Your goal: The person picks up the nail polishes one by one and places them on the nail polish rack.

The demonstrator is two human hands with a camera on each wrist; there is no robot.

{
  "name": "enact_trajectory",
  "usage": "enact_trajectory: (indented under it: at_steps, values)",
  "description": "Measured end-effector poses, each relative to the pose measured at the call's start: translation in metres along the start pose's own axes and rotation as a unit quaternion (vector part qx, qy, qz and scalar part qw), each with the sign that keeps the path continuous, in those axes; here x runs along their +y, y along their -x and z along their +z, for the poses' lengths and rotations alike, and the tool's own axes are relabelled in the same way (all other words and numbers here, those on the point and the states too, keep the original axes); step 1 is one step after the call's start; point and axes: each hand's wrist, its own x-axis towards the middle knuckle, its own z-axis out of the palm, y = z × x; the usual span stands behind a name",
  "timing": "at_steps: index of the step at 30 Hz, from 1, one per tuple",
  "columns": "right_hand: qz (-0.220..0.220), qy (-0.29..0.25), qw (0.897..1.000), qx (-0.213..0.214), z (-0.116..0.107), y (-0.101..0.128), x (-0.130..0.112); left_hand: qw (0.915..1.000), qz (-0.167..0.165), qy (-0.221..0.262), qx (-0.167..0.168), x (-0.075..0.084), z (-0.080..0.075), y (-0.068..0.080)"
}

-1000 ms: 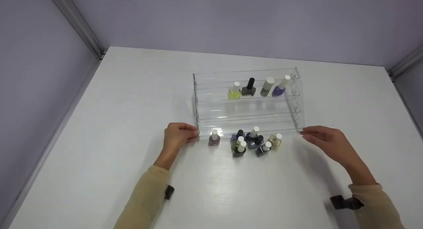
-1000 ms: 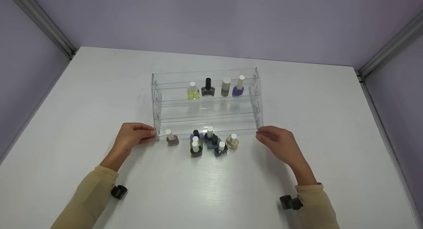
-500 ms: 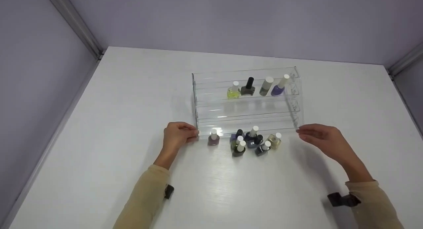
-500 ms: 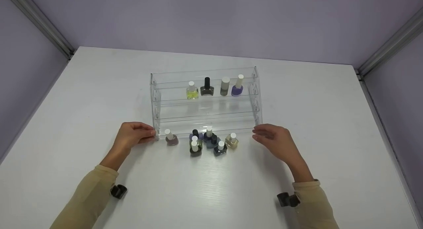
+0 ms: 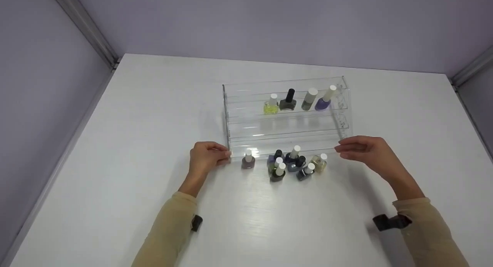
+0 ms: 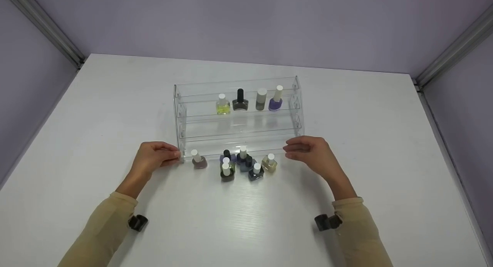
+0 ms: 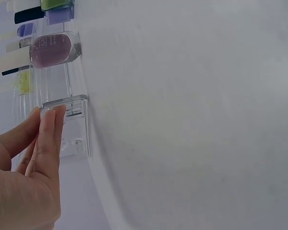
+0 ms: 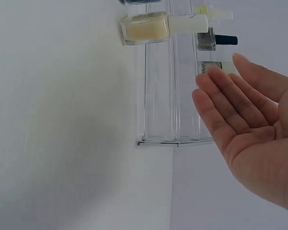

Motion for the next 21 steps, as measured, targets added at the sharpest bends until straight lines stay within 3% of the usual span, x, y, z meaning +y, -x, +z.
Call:
enact_trajectory:
  at_steps: [10, 21]
  values:
    - [0.013, -0.068, 0.997, -0.045, 0.018, -0.012, 0.003, 1.0, 0.004, -0.003, 0.001, 0.002, -0.001, 0.002]
    - [0.002, -0.071, 0.997, -0.031, 0.034, -0.014, 0.003, 0.9999, 0.014, -0.009, -0.002, 0.001, 0.0, 0.001]
